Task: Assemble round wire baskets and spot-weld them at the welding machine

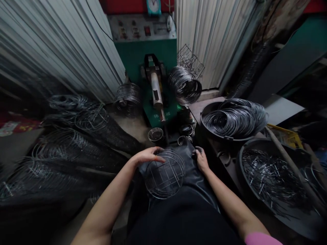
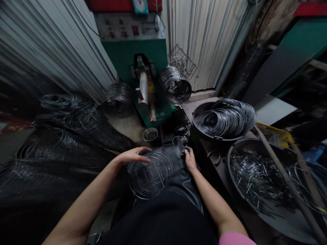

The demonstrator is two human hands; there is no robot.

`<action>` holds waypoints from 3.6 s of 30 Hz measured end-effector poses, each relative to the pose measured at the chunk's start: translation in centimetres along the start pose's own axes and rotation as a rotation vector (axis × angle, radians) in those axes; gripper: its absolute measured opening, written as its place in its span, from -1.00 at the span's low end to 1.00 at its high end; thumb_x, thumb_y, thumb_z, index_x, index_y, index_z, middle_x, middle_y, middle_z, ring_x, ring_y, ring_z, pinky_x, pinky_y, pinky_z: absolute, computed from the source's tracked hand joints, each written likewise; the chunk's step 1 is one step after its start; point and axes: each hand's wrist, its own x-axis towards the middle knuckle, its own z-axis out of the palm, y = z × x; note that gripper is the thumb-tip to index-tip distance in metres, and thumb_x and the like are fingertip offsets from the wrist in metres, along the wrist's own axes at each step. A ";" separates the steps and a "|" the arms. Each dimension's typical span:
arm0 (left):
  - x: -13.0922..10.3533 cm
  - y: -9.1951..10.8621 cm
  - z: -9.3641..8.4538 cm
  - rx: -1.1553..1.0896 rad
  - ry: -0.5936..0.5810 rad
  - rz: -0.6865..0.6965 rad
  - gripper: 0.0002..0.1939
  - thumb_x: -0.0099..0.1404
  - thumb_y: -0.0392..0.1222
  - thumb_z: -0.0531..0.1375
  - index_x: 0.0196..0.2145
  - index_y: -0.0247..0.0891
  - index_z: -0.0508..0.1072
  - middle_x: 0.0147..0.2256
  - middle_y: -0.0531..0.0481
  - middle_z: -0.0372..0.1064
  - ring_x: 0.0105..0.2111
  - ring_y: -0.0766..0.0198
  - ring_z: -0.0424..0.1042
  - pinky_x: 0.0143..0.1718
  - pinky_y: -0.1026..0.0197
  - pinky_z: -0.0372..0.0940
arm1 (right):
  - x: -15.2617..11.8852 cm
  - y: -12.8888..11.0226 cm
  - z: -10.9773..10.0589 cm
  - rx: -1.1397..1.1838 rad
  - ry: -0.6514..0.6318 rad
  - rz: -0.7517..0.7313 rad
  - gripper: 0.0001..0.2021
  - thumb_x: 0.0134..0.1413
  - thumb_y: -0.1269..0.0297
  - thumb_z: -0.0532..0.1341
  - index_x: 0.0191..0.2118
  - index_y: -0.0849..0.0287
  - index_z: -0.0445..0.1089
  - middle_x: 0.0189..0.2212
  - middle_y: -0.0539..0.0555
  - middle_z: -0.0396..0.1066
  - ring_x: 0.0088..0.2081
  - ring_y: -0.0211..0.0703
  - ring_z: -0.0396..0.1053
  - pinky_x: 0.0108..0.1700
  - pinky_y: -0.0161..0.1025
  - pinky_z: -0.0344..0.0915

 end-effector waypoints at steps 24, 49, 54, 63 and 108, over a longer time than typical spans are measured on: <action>0.3 1.0 0.2 0.329 0.771 0.285 -0.27 -0.19 -0.03 0.39 -0.05 -0.30 0.32 0.09 -0.21 0.12 0.10 -0.04 0.18 0.13 0.00 0.12 | 3.3 -6.1 1.6 0.504 -0.137 0.324 -0.94 -0.13 0.37 0.20 -0.44 0.12 0.30 -0.56 -0.06 0.33 -0.58 -0.34 0.25 -0.56 -0.34 0.29; 4.0 1.4 0.7 0.504 0.773 0.321 -0.36 -0.16 -0.13 0.32 -0.06 -0.25 0.33 0.09 -0.24 0.14 0.10 -0.15 0.09 0.10 -0.16 -0.07 | 1.5 -10.0 13.2 -0.881 -0.528 -0.435 -0.87 -0.23 0.43 0.12 -0.44 0.11 0.26 -0.54 -0.06 0.30 -0.46 -0.23 0.25 -0.40 -0.34 0.14; 3.7 1.3 0.9 0.472 0.772 0.308 -0.34 -0.19 -0.13 0.34 -0.06 -0.28 0.34 0.08 -0.24 0.15 0.10 -0.08 0.12 0.12 -0.08 -0.02 | 0.5 -9.1 12.5 -0.737 -0.641 -0.400 -0.85 -0.10 0.38 0.08 -0.39 0.14 0.39 -0.46 0.00 0.42 -0.36 -0.16 0.37 -0.28 -0.27 0.26; 3.1 1.1 0.5 0.415 0.758 0.325 -0.32 -0.22 -0.16 0.35 -0.06 -0.28 0.35 0.07 -0.21 0.16 0.10 -0.06 0.14 0.12 -0.04 0.04 | 0.4 -11.1 11.4 -0.825 -0.900 -0.605 -0.78 -0.07 0.41 0.22 -0.21 0.19 0.42 -0.29 0.10 0.46 -0.23 -0.13 0.40 -0.17 -0.22 0.31; 6.3 -0.6 -2.5 0.143 0.765 0.351 -0.40 -0.18 -0.16 0.37 -0.09 -0.17 0.44 0.13 -0.16 0.07 0.15 -0.04 0.11 0.17 -0.04 0.05 | 3.9 -11.3 14.3 -0.993 -0.827 -0.868 -0.88 0.02 0.50 0.17 -0.33 0.19 0.41 -0.39 0.09 0.44 -0.34 -0.16 0.42 -0.30 -0.28 0.34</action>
